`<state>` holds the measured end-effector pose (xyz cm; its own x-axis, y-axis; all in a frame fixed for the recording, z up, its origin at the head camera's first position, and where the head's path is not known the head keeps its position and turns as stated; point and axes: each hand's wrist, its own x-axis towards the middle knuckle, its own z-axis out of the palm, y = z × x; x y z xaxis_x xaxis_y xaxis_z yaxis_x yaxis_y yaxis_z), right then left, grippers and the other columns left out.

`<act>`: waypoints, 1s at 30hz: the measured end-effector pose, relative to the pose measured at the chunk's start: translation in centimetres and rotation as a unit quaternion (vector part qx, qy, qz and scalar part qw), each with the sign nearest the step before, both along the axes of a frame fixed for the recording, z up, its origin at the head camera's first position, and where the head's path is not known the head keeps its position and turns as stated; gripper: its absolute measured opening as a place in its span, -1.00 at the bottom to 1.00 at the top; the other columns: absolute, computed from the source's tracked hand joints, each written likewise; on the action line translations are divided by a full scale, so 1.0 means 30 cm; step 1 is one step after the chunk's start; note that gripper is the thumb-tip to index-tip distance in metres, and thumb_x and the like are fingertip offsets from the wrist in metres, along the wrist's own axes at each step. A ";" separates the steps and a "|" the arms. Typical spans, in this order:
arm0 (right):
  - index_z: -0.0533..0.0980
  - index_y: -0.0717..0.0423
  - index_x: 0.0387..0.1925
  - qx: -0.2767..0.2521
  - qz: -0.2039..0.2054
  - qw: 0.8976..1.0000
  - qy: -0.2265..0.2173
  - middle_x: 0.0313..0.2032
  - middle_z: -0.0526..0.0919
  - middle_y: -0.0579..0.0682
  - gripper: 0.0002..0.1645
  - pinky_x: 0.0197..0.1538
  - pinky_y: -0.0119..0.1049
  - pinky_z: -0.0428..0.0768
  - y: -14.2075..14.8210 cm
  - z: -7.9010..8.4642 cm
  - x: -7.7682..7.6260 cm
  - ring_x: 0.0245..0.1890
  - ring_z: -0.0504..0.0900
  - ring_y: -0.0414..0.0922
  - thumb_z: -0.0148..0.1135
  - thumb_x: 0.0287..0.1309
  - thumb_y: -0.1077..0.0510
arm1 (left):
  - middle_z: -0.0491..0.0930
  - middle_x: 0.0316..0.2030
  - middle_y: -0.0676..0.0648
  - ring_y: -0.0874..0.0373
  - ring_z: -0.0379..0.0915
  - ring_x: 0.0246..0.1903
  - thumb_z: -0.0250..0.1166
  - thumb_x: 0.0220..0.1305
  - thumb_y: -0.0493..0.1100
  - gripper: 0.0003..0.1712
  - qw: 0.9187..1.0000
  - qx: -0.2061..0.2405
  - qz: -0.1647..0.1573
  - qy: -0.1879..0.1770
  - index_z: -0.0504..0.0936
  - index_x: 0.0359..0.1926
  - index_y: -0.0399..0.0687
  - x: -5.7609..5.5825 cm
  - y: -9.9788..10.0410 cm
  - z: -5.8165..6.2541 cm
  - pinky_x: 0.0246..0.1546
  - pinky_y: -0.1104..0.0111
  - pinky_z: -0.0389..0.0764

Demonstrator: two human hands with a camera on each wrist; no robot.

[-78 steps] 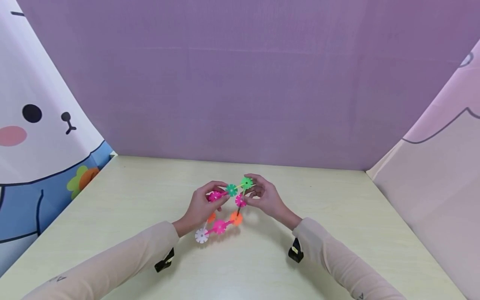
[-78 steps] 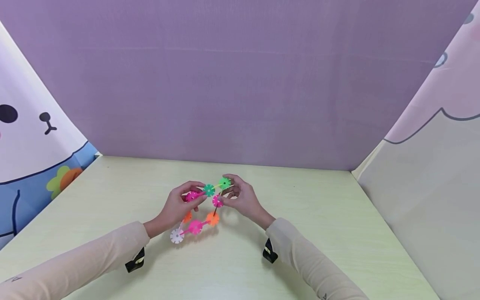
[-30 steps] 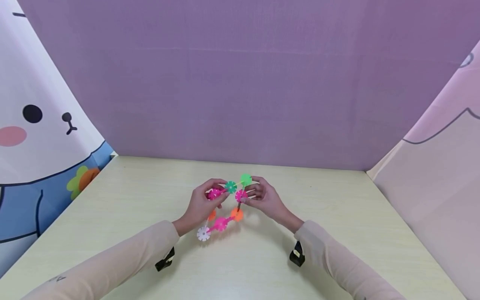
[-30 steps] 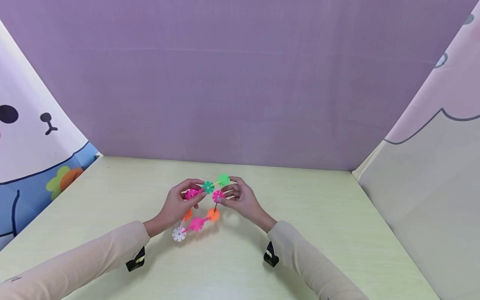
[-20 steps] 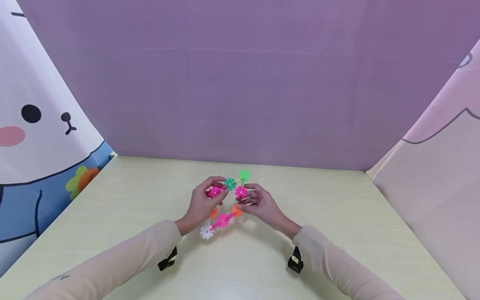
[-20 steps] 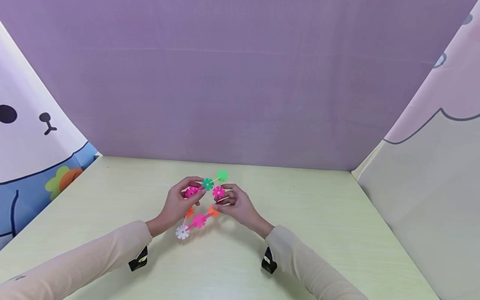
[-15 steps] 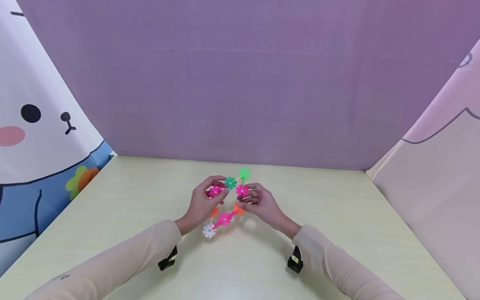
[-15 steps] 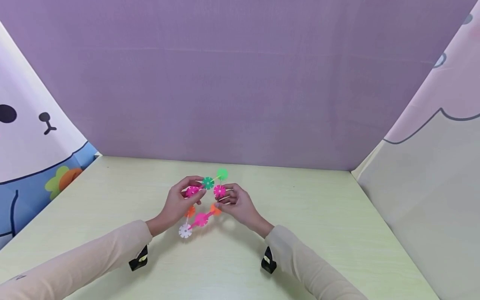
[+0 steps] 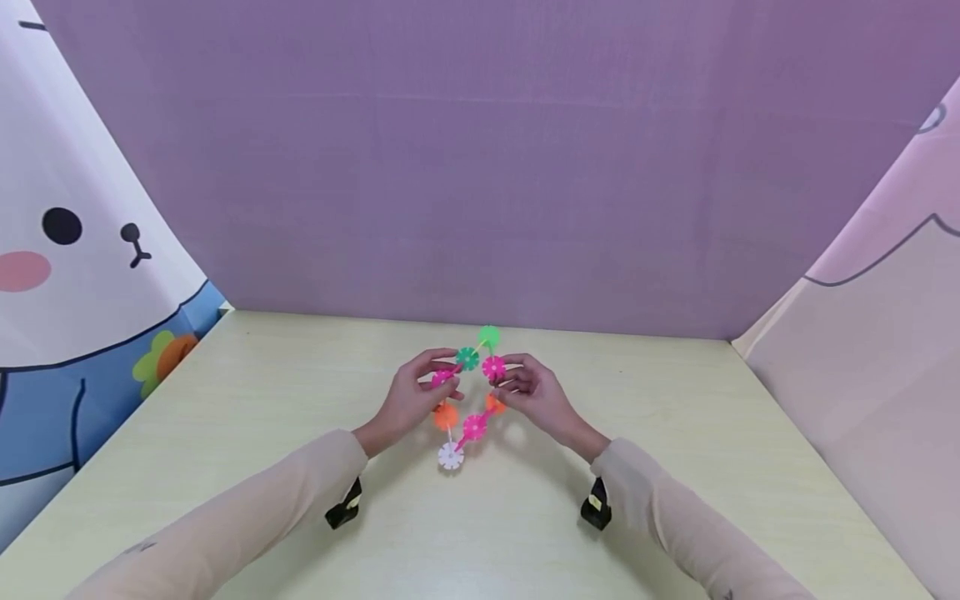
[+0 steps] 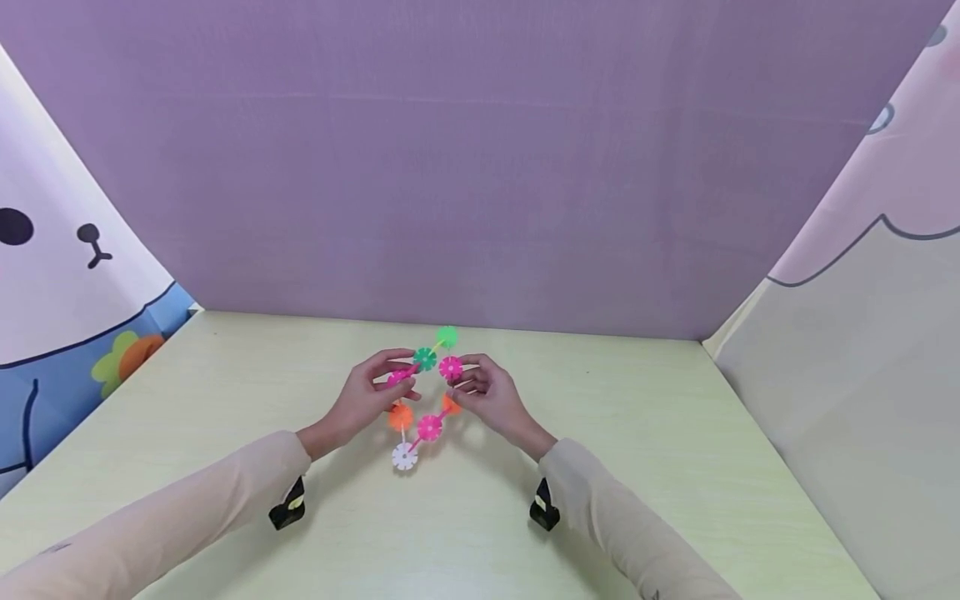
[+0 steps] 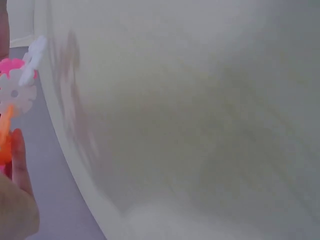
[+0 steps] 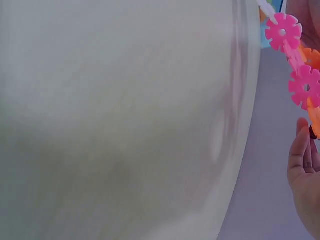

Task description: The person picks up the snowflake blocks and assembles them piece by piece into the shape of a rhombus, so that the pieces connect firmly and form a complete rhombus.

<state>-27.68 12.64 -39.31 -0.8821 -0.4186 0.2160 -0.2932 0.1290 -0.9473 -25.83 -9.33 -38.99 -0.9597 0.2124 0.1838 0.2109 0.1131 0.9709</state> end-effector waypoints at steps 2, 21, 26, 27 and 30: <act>0.30 0.22 0.12 0.009 -0.003 1.000 0.005 -0.08 0.52 0.44 -0.46 -0.18 -0.40 0.61 0.007 -0.002 -0.013 -0.20 0.61 0.00 0.18 0.06 0.38 | 0.49 -0.01 -0.25 -0.11 0.63 -0.28 0.21 0.20 -0.28 -0.51 1.000 -0.003 0.006 -0.010 0.38 0.16 0.00 -0.015 0.010 -0.005 -0.40 0.36 0.64; 0.28 0.48 0.11 0.093 -0.001 0.995 0.039 -0.11 0.49 0.48 -0.45 -0.25 -0.39 0.62 0.046 0.035 -0.077 -0.21 0.57 0.29 0.11 0.02 0.50 | 0.57 -0.13 -0.25 0.09 0.62 -0.43 0.31 0.08 -0.30 -0.50 0.996 -0.057 0.039 -0.059 0.46 0.09 -0.07 -0.133 0.057 -0.060 -0.40 0.16 0.65; 0.28 0.51 0.09 0.120 -0.003 0.992 0.033 -0.12 0.51 0.48 -0.46 -0.28 -0.39 0.61 0.048 0.015 -0.101 -0.21 0.57 0.29 0.13 0.01 0.49 | 0.61 -0.15 -0.22 0.12 0.62 -0.47 0.31 0.07 -0.33 -0.56 0.994 -0.092 0.041 -0.052 0.51 0.03 -0.14 -0.158 0.062 -0.069 -0.43 0.21 0.65; 0.29 0.50 0.08 0.121 -0.003 0.992 0.028 -0.13 0.51 0.47 -0.47 -0.28 -0.38 0.61 0.049 0.005 -0.110 -0.21 0.58 0.28 0.13 0.01 0.49 | 0.61 -0.15 -0.21 0.13 0.62 -0.48 0.31 0.06 -0.34 -0.57 0.993 -0.097 0.041 -0.051 0.52 0.01 -0.15 -0.162 0.063 -0.070 -0.43 0.22 0.65; 0.32 0.45 0.07 0.140 -0.007 0.990 0.030 -0.15 0.55 0.42 -0.49 -0.27 -0.36 0.61 0.054 -0.032 -0.142 -0.22 0.61 0.20 0.13 0.01 0.48 | 0.62 -0.17 -0.21 0.13 0.62 -0.47 0.31 0.05 -0.35 -0.61 0.992 -0.113 0.038 -0.052 0.55 -0.03 -0.18 -0.171 0.064 -0.069 -0.44 0.24 0.65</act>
